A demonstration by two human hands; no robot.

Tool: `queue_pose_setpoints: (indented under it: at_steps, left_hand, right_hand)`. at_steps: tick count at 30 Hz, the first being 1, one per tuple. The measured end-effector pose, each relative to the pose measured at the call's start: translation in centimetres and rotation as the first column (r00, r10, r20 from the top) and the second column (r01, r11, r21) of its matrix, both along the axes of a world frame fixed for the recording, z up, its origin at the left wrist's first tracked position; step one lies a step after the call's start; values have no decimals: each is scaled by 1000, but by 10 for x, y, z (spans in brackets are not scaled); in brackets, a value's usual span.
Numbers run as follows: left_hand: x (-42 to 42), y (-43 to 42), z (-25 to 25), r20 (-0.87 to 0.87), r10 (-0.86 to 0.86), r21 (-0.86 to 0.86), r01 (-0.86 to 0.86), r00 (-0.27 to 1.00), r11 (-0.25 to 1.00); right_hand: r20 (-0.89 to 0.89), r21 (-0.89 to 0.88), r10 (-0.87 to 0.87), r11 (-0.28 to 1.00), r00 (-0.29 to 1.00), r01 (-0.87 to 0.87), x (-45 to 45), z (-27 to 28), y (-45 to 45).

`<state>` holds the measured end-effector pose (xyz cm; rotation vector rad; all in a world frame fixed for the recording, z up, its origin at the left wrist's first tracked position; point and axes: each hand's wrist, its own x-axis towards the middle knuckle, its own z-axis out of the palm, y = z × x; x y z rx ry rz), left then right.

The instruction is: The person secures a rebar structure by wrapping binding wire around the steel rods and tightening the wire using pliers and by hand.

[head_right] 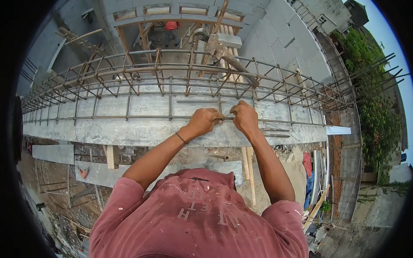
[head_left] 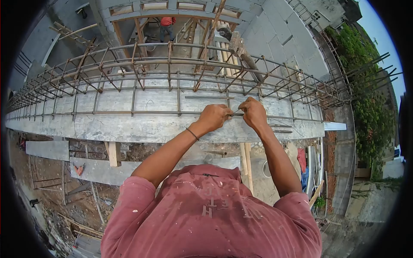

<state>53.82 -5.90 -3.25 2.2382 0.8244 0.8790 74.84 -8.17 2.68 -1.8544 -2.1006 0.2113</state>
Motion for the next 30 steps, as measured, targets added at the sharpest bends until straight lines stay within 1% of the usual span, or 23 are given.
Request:
queue_pose_setpoints:
  at_steps: [1, 2, 3, 4, 5, 6, 7, 8, 9, 10, 12, 14, 16, 18, 19, 21, 22, 24, 26, 27, 28, 29, 30]
  left_hand:
    - [0, -4, 0, -13, -14, 9, 14, 1000, 1000]
    - [1, -8, 1, 51, 50, 90, -55, 997, 994]
    - [1, -12, 1, 120, 107, 166, -127, 987, 978]
    - [3, -18, 1, 104, 94, 174, -112, 990, 978]
    - [5, -24, 2, 107, 163, 192, -181, 981, 964]
    - [8, -30, 3, 112, 232, 212, -251, 966, 944]
    - [12, -35, 5, 100, 224, 223, -241, 969, 945]
    - [16, -41, 4, 126, 267, 246, -290, 956, 925]
    - [20, -47, 2, 153, 308, 266, -340, 939, 902]
    - [22, -48, 2, 142, 304, 274, -332, 942, 902]
    - [28, -48, 1, 165, 364, 242, -395, 917, 886]
    - [30, -46, 0, 155, 359, 261, -389, 920, 883]
    - [31, -45, -1, 147, 360, 275, -388, 921, 880]
    - [31, -47, 8, 91, 378, 429, -379, 921, 820]
    - [31, -48, 8, 86, 378, 434, -376, 922, 819]
    - [28, -51, 7, -34, 410, 523, -333, 911, 785]
    - [26, -52, 7, -39, 409, 527, -329, 912, 784]
    - [24, -55, 9, -124, 395, 540, -272, 910, 797]
    - [29, -58, 8, -138, 399, 534, -272, 906, 801]
    - [31, -59, 7, -147, 404, 525, -275, 903, 806]
    - [32, -61, 6, -154, 402, 526, -269, 903, 807]
    - [34, -62, 5, -151, 430, 519, -298, 890, 801]
    - [36, -64, 4, -148, 456, 513, -326, 877, 794]
  right_hand:
    - [43, 6, 39, 999, 998, -40, 2, -3, 1]
    - [86, 9, 78, 997, 993, -79, 4, -7, 3]
    - [71, 19, 64, 998, 995, -66, 6, -11, 6]
    - [92, -18, 80, 997, 993, -79, 7, -15, 8]
    - [110, -57, 98, 994, 989, -92, 7, -17, 10]
    - [94, -50, 88, 995, 992, -83, 8, -17, 14]
    - [122, -95, 107, 991, 987, -96, 9, -16, 20]
    - [147, -144, 129, 984, 981, -108, 8, -13, 22]
    - [132, -140, 123, 985, 984, -104, 6, -11, 22]
    - [122, -153, 128, 982, 984, -108, 5, -8, 22]
    - [105, -157, 131, 981, 986, -114, 8, -7, 23]
    - [49, -160, 110, 982, 993, -101, 10, -9, 21]
    - [10, -164, 130, 978, 991, -127, 15, -8, 20]
    - [-28, -167, 149, 974, 988, -152, 20, -10, 20]
    - [-64, -145, 167, 974, 984, -175, 22, -13, 22]
    - [-106, -119, 182, 974, 977, -195, 28, -19, 23]
    - [-126, -90, 195, 974, 973, -207, 30, -23, 24]
    - [-153, -61, 208, 974, 966, -219, 31, -19, 22]
    - [-67, 17, 281, 960, 957, -280, 30, -13, 19]
    - [-75, 19, 279, 960, 957, -278, 28, -12, 19]
    - [-20, 36, 292, 956, 956, -291, 24, -10, 20]
    - [35, 53, 303, 951, 952, -305, 22, -11, 21]
    - [26, 57, 300, 952, 954, -301, 19, -11, 24]
